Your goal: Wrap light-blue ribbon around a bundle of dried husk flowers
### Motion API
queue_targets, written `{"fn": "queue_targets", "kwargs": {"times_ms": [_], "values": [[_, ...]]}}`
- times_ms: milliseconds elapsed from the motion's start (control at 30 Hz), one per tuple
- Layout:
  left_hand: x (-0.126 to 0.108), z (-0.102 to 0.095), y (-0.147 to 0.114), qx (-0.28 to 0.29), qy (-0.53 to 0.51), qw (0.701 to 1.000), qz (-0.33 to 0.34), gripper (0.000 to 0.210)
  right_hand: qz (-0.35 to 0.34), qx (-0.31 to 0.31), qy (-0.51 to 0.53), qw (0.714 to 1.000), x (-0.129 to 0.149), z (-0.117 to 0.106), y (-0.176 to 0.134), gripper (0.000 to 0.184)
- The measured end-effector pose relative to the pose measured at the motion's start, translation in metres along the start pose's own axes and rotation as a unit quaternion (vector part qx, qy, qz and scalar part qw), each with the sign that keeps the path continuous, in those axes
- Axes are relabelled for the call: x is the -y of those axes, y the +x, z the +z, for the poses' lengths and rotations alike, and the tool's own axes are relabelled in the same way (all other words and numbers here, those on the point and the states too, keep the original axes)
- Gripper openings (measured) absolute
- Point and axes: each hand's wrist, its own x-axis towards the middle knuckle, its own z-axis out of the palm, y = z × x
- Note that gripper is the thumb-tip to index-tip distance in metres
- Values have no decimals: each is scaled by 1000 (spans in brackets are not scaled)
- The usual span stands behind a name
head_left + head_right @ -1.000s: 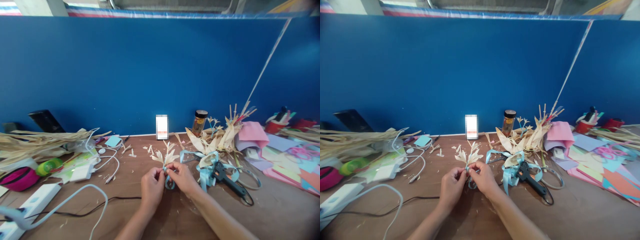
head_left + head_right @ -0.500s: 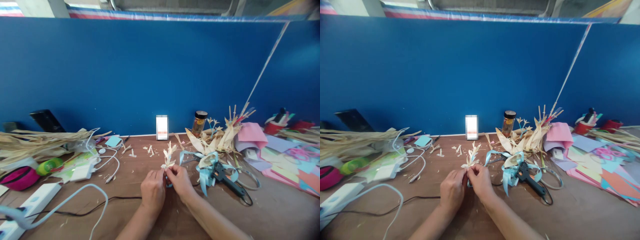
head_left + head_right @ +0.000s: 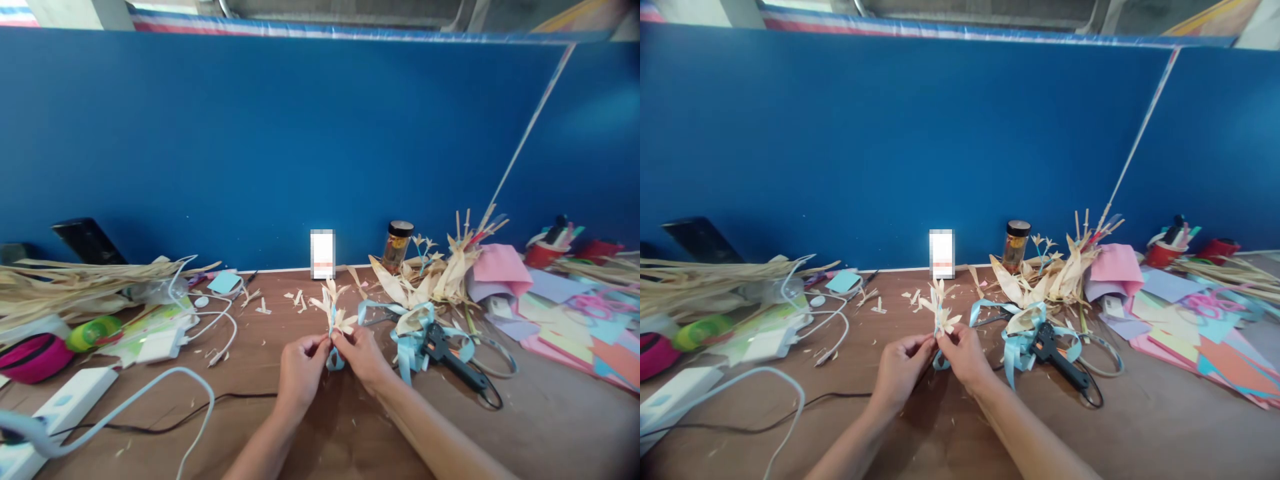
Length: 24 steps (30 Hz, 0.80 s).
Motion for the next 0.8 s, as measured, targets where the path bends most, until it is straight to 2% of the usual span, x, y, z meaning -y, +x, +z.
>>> {"fn": "queue_targets", "kwargs": {"times_ms": [100,167,233,300,367,433,500,633,800], "values": [[4,0,3,20,-129,987,-90,31,-10,13,-3,1000,2,-1,-1,22],[5,0,3,28,-161,979,-121,32,-14,26,-13,999,1,-2,-1,21],[4,0,2,21,-122,986,-113,29,-24,45,-25,998,-1,-3,0,20],[2,-2,1,2,-36,996,-80,29,-43,58,-46,996,-3,-4,1,19],[1,-3,1,-12,47,998,-41,32,-59,53,-81,994,-5,-6,1,20],[0,-4,1,-14,84,996,-24,31,-70,39,-121,989,-7,-8,2,20],[1,-4,2,-5,59,997,-51,29,-81,32,-152,985,-9,-9,2,21],[4,-3,4,21,-60,989,-137,25,-84,47,-171,981,-10,-9,3,21],[3,-1,5,15,-134,978,-162,22,-95,31,-204,974,-8,-9,2,21]]}}
